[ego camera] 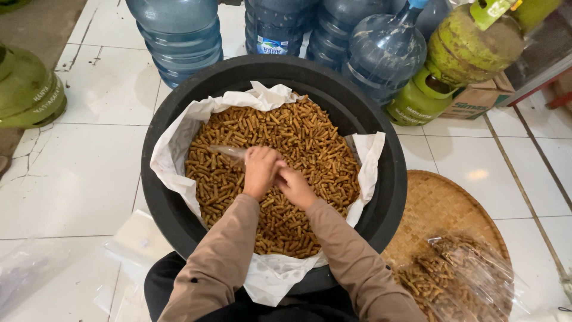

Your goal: The person sits on the floor beside a large basin lined with paper and filled with brown snack sticks. They open small clear plastic bags, fill each bag by hand with snack sticks from the basin, seal the bags, and place the filled bags on a woven bamboo tray beside them.

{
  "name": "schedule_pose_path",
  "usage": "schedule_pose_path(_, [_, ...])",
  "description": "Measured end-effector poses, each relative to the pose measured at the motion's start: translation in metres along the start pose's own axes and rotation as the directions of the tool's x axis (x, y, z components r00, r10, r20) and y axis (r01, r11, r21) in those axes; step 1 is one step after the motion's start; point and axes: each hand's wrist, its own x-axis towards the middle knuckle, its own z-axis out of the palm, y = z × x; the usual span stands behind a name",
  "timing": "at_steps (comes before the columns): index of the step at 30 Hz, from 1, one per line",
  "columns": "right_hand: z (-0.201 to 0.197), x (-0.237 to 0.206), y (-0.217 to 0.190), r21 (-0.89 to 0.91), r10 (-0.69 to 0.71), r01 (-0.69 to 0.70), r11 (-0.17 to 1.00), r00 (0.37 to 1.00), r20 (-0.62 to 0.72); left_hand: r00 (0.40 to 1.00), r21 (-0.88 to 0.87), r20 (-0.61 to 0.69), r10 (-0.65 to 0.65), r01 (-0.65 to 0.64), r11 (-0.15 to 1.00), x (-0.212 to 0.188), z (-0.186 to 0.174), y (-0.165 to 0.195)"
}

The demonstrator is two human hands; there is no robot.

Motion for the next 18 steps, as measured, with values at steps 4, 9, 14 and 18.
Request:
schedule_pose_path(4, [-0.002,0.006,0.005,-0.074,-0.099,0.104,0.992,0.993,0.07,0.949,-0.05,-0.097,0.299,-0.304,0.951,-0.009,0.021,0.023])
schedule_pose_path(9, [0.002,0.003,-0.031,0.025,-0.052,0.051,0.998,0.997,0.053,0.696,-0.557,-0.552,-0.459,0.103,0.824,0.01,0.016,0.026])
schedule_pose_path(14, [0.013,0.017,-0.047,0.905,0.473,-0.332,0.267,0.863,0.177,0.615,-0.763,0.559,-0.557,0.643,-0.056,0.003,0.002,0.042])
schedule_pose_path(18, [-0.03,0.02,-0.037,0.699,0.37,-0.135,0.702,0.908,-0.197,0.741,-0.779,0.593,-0.315,0.627,0.011,-0.015,0.031,0.082])
